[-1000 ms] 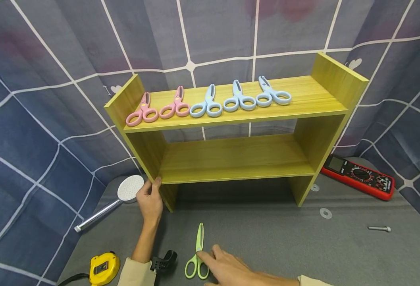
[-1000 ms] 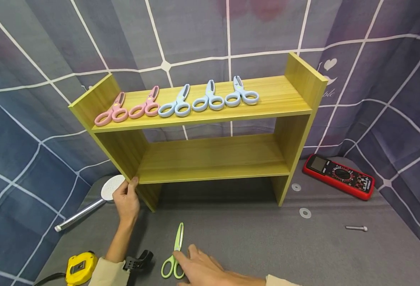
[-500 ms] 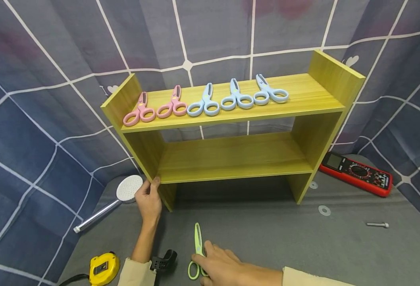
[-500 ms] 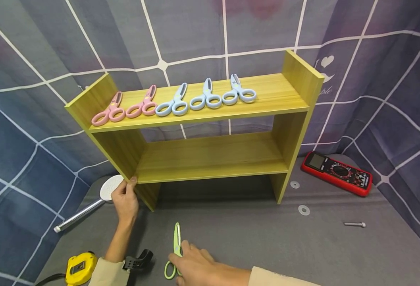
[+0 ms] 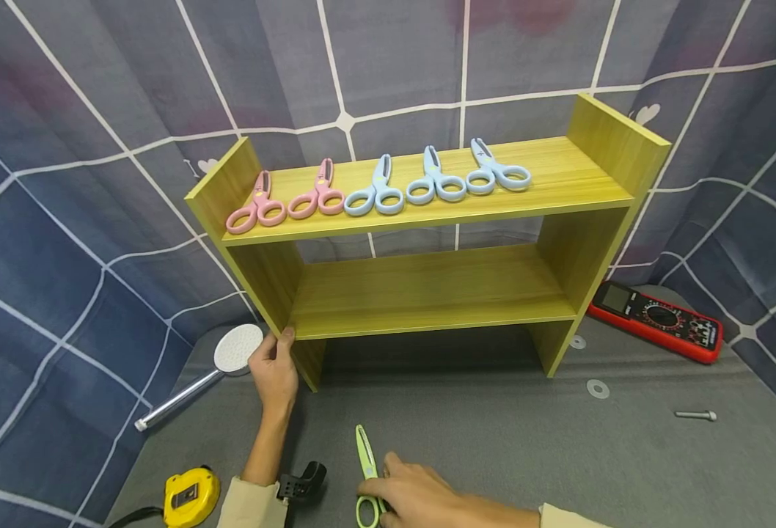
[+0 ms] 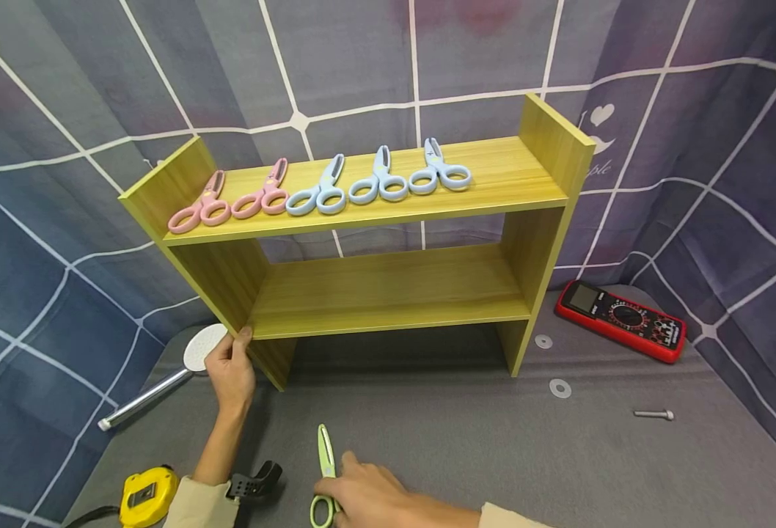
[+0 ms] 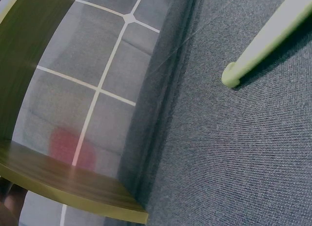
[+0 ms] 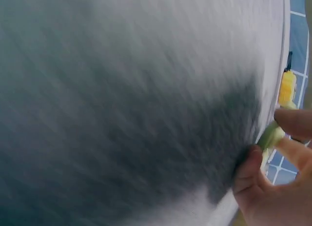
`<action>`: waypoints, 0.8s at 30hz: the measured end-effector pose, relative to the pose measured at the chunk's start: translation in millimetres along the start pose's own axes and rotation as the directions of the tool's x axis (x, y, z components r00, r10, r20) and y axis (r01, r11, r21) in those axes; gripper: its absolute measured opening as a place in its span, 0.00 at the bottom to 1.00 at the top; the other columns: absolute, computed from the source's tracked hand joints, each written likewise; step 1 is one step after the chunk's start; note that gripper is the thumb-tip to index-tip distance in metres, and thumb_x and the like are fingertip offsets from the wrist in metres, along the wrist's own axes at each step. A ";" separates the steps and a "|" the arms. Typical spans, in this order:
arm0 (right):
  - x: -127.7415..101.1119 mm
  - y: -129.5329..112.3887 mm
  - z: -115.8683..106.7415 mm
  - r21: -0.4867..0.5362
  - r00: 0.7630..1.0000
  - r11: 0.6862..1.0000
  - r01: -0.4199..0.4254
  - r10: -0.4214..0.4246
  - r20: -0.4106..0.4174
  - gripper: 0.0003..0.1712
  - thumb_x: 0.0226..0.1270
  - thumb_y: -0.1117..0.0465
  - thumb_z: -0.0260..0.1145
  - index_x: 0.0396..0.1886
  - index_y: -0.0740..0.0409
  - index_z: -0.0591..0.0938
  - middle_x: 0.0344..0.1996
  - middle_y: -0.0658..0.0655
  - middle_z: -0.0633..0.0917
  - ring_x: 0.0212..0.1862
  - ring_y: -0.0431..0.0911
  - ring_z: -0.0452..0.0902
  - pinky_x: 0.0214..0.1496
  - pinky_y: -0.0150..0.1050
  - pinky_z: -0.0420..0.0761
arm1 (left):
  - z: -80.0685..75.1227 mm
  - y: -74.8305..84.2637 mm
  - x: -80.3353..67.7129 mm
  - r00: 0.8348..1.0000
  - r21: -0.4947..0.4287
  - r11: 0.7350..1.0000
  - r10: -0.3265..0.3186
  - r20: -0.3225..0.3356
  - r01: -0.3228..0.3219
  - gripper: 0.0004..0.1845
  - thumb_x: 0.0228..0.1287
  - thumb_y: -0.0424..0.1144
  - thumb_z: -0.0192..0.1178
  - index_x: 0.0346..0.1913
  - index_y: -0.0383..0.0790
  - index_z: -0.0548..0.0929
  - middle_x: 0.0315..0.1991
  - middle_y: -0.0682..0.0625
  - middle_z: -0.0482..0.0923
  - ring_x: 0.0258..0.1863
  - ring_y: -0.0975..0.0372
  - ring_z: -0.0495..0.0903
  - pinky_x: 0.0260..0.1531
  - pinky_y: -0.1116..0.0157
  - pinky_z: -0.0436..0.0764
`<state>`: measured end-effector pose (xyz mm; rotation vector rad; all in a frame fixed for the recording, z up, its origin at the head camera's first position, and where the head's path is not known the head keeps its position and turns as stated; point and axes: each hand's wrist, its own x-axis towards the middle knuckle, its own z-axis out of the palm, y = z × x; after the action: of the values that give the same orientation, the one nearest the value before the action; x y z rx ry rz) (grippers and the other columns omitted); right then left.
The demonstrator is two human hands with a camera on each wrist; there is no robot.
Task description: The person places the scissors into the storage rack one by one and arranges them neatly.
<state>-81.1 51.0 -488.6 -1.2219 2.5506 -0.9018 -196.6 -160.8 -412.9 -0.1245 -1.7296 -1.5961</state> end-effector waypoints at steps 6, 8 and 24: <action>-18.9 3.5 -4.6 0.329 0.996 0.942 -0.068 0.082 -0.030 0.24 0.70 0.57 0.65 0.64 0.53 0.78 0.38 0.42 0.73 0.32 0.30 0.63 0.30 0.28 0.69 | -0.2 -2.1 0.5 1.000 -0.004 1.000 -0.002 -0.003 0.002 0.10 0.65 0.24 0.55 0.40 0.16 0.82 0.33 0.65 0.82 0.33 0.72 0.77 0.38 0.74 0.74; -25.8 3.4 -8.9 0.417 0.989 0.903 -0.109 0.142 -0.048 0.24 0.68 0.57 0.67 0.63 0.54 0.78 0.38 0.42 0.74 0.33 0.31 0.64 0.31 0.29 0.69 | 0.1 -2.4 0.5 1.000 -0.001 1.000 0.002 -0.005 -0.002 0.10 0.65 0.24 0.56 0.40 0.16 0.82 0.32 0.65 0.81 0.32 0.72 0.77 0.37 0.74 0.74; -73.6 -20.2 -124.2 0.072 0.539 0.911 0.406 -0.175 -0.824 0.30 0.46 0.81 0.69 0.54 0.74 0.79 0.44 0.61 0.78 0.31 0.40 0.69 0.28 0.30 0.70 | -0.3 -1.6 -0.2 1.000 0.007 1.000 0.012 -0.011 -0.012 0.09 0.64 0.24 0.56 0.39 0.16 0.82 0.33 0.65 0.82 0.33 0.72 0.77 0.39 0.73 0.74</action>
<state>-69.5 152.4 -384.4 -1.3946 2.6699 -2.2632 -197.1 -161.4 -414.3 -0.1223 -1.7230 -1.5793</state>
